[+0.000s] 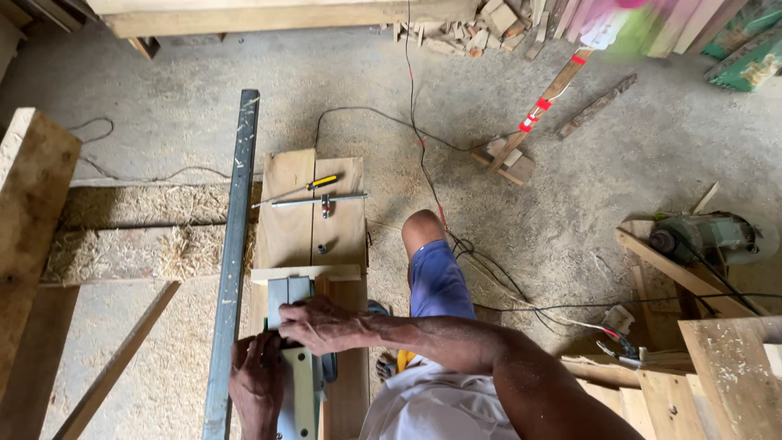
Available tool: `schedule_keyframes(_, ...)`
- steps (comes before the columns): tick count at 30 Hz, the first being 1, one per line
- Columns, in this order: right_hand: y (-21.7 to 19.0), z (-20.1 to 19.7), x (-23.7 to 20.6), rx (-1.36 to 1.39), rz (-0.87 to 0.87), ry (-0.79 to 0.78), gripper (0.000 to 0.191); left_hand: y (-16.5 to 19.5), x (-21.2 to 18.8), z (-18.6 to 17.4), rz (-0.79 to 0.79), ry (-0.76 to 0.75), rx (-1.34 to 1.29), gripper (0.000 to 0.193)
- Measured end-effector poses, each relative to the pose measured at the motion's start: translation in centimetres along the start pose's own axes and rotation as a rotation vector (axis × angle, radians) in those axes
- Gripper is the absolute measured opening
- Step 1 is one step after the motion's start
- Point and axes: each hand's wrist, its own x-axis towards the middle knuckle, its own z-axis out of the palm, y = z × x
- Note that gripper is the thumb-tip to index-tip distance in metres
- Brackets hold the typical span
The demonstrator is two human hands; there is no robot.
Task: The person adjusts a green electric planer on a wooden workbench using a socket wrench and a metal square. They loosen and tighten bolts, check alignment with the square, and reposition the planer multiple times.
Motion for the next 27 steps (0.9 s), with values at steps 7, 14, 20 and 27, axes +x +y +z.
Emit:
schedule_keyframes(7, -1.3, 2.5, 0.5, 0.486, 0.189, 0.214, 0.022, -1.9, 0.7, 0.3, 0.177, -0.054, 0.076, 0.022)
schedule_keyframes(14, -3.1, 5.1, 0.9, 0.347, 0.205, 0.204, 0.014, -2.6, 0.6, 0.7, 0.169, -0.088, 0.085, 0.027)
schedule_keyframes(20, -3.4, 5.2, 1.2, 0.754, 0.367, 0.22, 0.016, -1.7, 0.0, 1.0, 0.129, -0.014, 0.073, 0.024)
schedule_keyframes(27, -3.4, 4.9, 1.2, 0.459, 0.25, 0.233, 0.014, -0.8, 0.1, 0.3, 0.153, 0.007, 0.058, 0.025)
